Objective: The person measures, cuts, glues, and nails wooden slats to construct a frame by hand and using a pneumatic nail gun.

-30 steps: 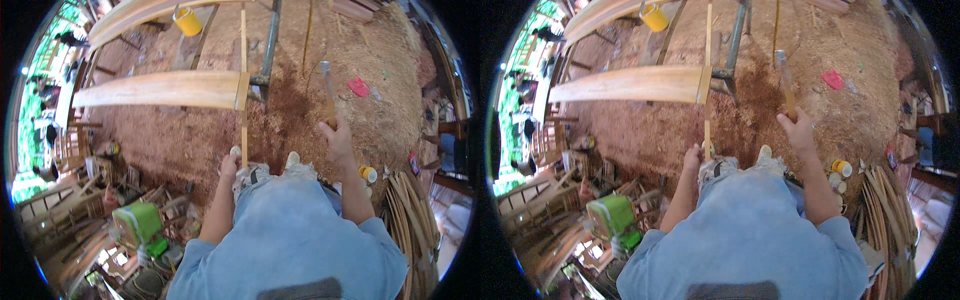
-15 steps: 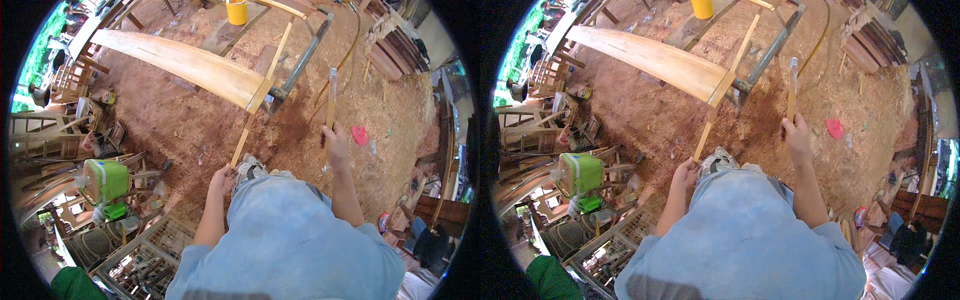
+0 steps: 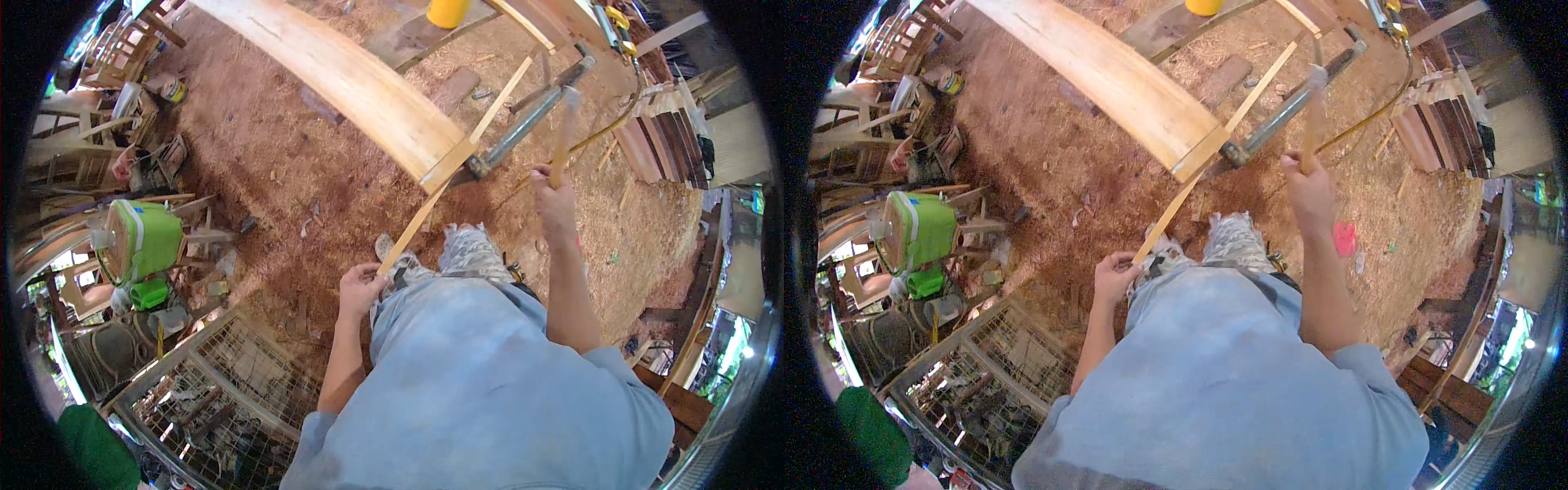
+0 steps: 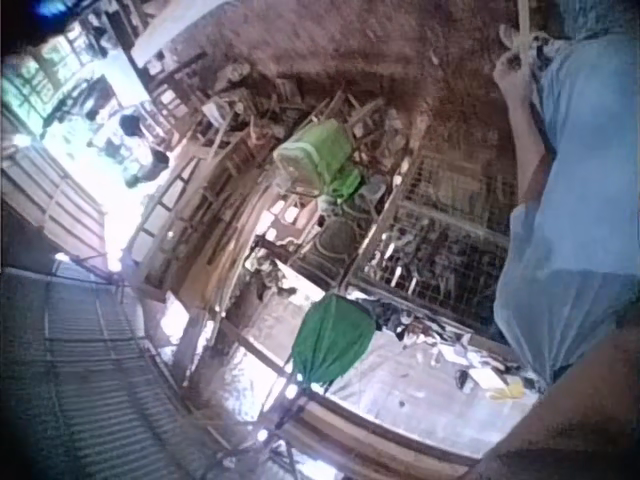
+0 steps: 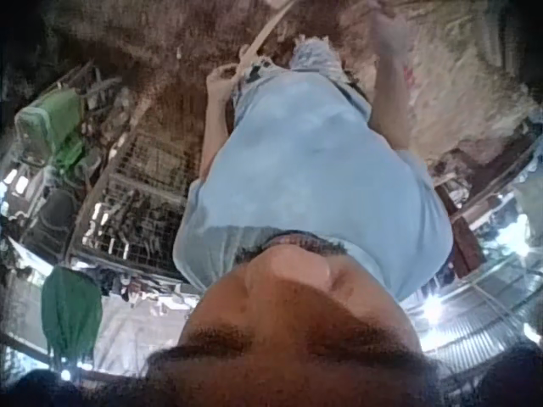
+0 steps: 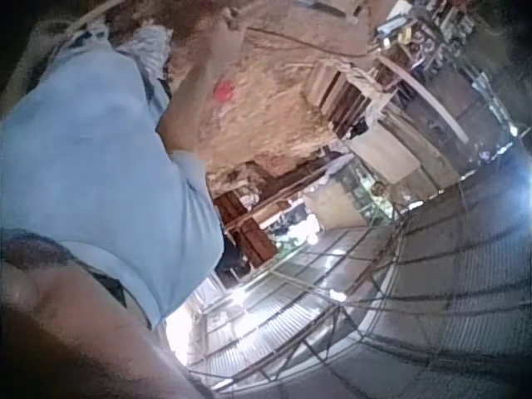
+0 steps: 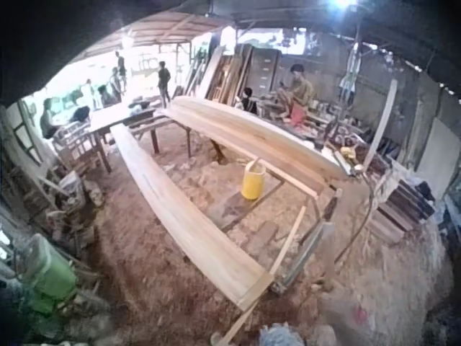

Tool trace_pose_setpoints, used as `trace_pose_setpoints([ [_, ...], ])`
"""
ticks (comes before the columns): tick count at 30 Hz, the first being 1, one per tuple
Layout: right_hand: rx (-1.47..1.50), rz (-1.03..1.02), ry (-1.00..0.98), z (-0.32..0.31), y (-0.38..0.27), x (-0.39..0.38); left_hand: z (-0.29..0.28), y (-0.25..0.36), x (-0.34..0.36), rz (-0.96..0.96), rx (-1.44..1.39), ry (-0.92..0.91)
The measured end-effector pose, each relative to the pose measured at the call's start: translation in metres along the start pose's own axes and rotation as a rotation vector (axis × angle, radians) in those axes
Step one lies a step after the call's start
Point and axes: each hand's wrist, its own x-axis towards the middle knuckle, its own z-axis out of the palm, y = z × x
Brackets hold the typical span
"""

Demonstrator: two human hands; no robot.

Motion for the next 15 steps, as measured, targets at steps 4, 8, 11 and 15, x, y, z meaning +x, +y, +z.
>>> trace_pose_setpoints([
  [4, 0.041, -0.020, -0.089, 0.021, 0.023, 0.061, 0.021, 0.032, 0.001, 0.330, 0.406, 0.293],
  [8, 0.189, 0.032, -0.272, 0.035, 0.021, 0.109, 0.066, 0.060, 0.036, 0.335, 0.137, 0.375],
  [11, 0.118, -0.108, -0.332, 0.047, 0.021, 0.149, 0.113, 0.070, 0.075, 0.102, -0.309, 0.374],
  [15, -0.059, -0.221, -0.354, 0.014, -0.041, 0.204, 0.139, 0.105, 0.116, -0.087, -0.694, 0.582],
])
